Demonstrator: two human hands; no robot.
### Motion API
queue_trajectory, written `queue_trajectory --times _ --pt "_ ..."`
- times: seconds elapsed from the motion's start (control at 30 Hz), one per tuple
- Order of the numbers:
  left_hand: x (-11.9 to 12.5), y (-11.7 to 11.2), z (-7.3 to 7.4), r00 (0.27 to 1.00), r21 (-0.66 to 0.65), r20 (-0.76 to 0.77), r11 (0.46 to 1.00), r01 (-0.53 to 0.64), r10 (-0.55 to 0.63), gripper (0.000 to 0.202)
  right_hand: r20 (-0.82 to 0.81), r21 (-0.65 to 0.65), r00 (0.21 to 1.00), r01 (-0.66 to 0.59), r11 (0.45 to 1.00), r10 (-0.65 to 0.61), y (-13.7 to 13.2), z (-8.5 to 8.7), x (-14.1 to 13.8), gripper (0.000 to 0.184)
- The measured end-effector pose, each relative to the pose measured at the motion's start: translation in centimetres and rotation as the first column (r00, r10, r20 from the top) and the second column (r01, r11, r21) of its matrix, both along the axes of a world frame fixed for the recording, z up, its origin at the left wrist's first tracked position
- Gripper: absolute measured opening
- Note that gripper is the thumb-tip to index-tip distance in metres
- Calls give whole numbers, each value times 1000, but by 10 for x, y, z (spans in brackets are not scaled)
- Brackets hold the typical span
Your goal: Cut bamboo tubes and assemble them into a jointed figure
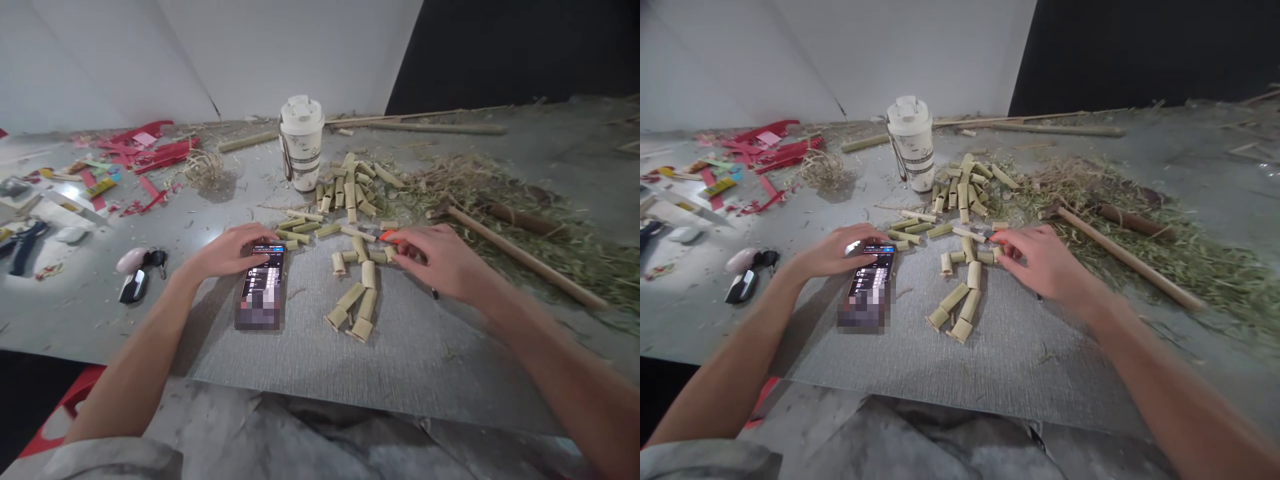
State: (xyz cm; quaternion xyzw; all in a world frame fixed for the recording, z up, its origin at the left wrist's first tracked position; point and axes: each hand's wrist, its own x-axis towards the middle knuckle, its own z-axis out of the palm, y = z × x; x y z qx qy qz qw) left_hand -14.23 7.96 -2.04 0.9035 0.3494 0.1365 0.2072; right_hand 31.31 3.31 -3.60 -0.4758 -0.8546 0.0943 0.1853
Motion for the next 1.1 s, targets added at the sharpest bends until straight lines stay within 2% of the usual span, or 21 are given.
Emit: queue_trajectory --times 0.37,0.63,1.1 --pt "6 1 -8 996 69 40 994 -82 79 29 29 10 1000 -2 1000 2 -1 -1 -2 26" --pt "5 2 -8 995 103 37 990 -97 94 28 -2 20 999 -42 999 42 -3 3 -4 28" --pt "6 1 -10 992 124 68 986 -113 105 26 11 33 999 -31 999 31 -3 1 -8 27"
